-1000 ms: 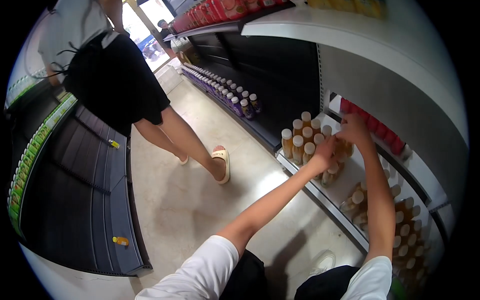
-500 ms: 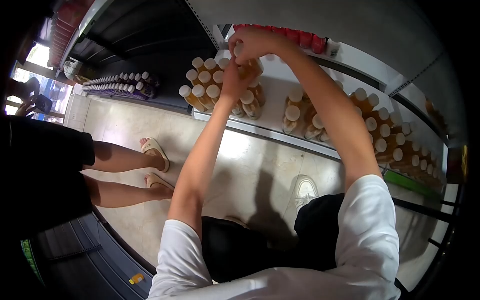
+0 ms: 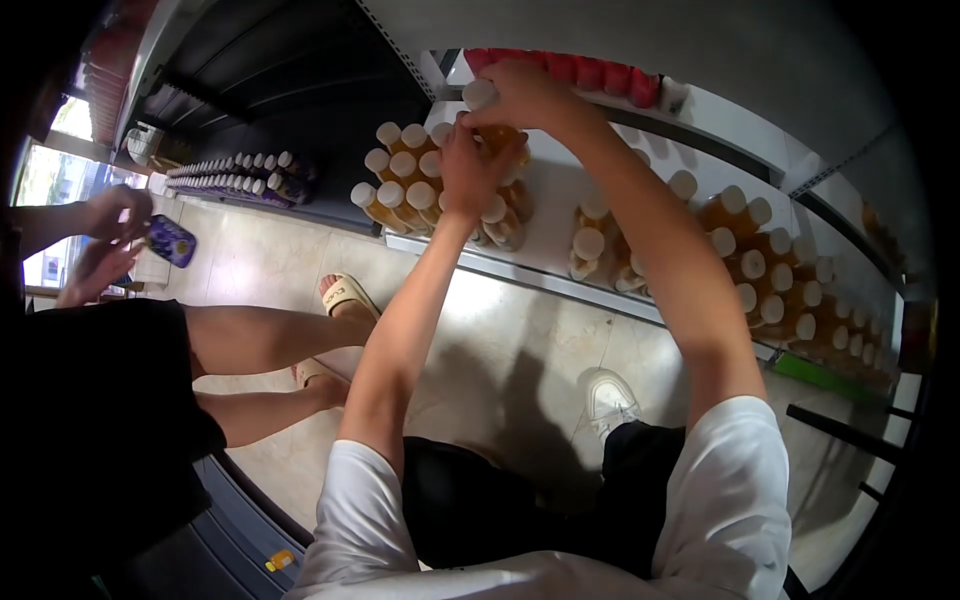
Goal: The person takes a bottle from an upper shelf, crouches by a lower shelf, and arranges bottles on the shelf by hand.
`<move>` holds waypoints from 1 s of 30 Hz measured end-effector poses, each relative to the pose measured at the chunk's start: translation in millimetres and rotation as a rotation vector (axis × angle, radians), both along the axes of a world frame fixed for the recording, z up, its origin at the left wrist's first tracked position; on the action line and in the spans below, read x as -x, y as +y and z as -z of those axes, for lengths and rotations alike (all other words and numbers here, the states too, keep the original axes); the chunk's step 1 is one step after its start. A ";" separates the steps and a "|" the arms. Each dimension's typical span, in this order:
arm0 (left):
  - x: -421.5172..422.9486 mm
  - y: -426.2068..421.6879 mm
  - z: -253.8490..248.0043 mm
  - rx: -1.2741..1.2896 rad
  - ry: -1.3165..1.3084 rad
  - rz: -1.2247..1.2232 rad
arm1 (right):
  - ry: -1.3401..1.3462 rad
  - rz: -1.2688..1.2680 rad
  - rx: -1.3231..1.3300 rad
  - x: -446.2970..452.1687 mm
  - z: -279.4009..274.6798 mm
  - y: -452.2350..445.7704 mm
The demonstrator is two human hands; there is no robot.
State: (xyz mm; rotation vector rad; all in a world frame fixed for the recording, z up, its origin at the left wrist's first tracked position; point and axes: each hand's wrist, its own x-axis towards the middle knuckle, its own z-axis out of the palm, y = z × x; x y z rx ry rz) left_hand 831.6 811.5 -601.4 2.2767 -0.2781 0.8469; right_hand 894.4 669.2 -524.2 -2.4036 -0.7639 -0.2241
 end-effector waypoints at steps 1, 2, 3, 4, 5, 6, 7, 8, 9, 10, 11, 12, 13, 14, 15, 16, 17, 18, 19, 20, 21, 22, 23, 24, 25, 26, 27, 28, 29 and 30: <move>0.2 -2.5 -0.7 -0.002 0.001 0.005 | 0.001 0.005 -0.002 -0.8 5.1 -3.8; 3.1 -3.6 -6.2 0.029 0.120 0.045 | -0.018 0.038 -0.045 0.5 8.4 -7.0; 0.9 2.5 -8.7 0.055 0.229 0.074 | -0.046 0.061 -0.095 2.5 2.9 -4.2; -6.2 -1.0 1.4 0.007 0.184 -0.035 | 0.094 0.048 0.023 3.0 -9.1 -6.0; -5.2 -1.5 1.1 0.022 0.160 -0.029 | -0.042 0.076 -0.061 -6.9 14.8 -8.3; -3.5 -2.5 0.1 0.037 0.135 -0.023 | -0.162 0.086 -0.244 -2.8 28.5 -9.2; -1.7 -3.6 -0.6 0.051 0.111 -0.016 | -0.031 0.055 -0.114 -6.0 16.6 -11.1; 0.6 -4.9 -2.5 0.068 0.138 -0.014 | -0.005 0.051 -0.212 5.1 5.5 -8.3; 11.7 -4.0 -21.1 -0.007 0.222 -0.020 | -0.048 0.037 -0.225 3.3 6.2 -5.1; 12.2 1.5 -22.7 -0.024 0.207 -0.039 | -0.061 0.019 -0.245 4.7 3.4 2.5; 12.7 3.3 -19.5 -0.048 0.209 -0.002 | 0.000 0.024 -0.240 8.5 2.0 4.6; 12.5 1.9 -18.3 -0.076 0.210 0.038 | 0.060 0.032 -0.238 10.7 -0.4 1.8; 12.0 5.4 -15.2 -0.094 0.217 0.062 | 0.066 0.017 -0.236 7.9 3.7 4.6; 12.4 7.2 -11.8 -0.101 0.221 0.055 | 0.070 0.011 -0.244 4.4 9.5 7.8; 13.3 9.5 -8.7 -0.045 0.224 0.087 | 0.045 0.005 -0.233 1.0 14.7 11.4; 14.9 12.3 -5.0 0.015 0.227 0.114 | 0.021 -0.006 -0.220 -1.1 20.8 15.5; 14.4 13.4 0.1 0.011 0.232 0.101 | 0.027 -0.018 -0.226 1.8 18.3 20.3; 12.4 11.9 5.2 0.023 0.145 0.084 | 0.031 0.000 -0.207 3.7 14.8 23.1; 9.8 11.9 9.7 0.035 0.057 0.073 | 0.033 0.022 -0.188 5.3 10.7 24.2; 10.4 12.2 6.7 0.029 0.059 0.071 | 0.036 0.021 -0.194 6.3 6.5 24.6; 10.7 11.7 3.5 0.041 0.081 0.076 | 0.086 -0.005 -0.147 6.3 1.9 24.7; 10.9 11.3 0.7 0.055 0.102 0.081 | 0.136 -0.030 -0.099 5.6 0.1 24.7; 12.4 10.7 -1.4 0.052 0.106 0.082 | 0.139 -0.028 -0.102 4.9 2.6 23.5; 14.6 9.9 -2.4 0.040 0.092 0.059 | 0.114 -0.030 -0.111 4.4 7.2 21.0; 16.9 8.6 -3.0 0.030 0.078 0.034 | 0.088 -0.032 -0.117 4.9 12.4 17.7; 17.7 8.2 -3.3 0.031 0.081 0.035 | 0.091 -0.031 -0.116 5.1 19.2 14.7; 17.4 9.5 -5.2 0.026 0.148 0.046 | 0.048 -0.038 -0.179 5.2 25.0 12.9; 17.6 10.2 -6.9 0.018 0.214 0.057 | 0.005 -0.046 -0.244 5.1 30.5 11.2; 17.2 10.0 -7.3 0.014 0.215 0.054 | 0.006 -0.049 -0.248 5.3 33.4 10.5; 17.0 9.0 -7.8 0.011 0.242 0.042 | 0.020 -0.031 -0.240 5.7 35.9 10.4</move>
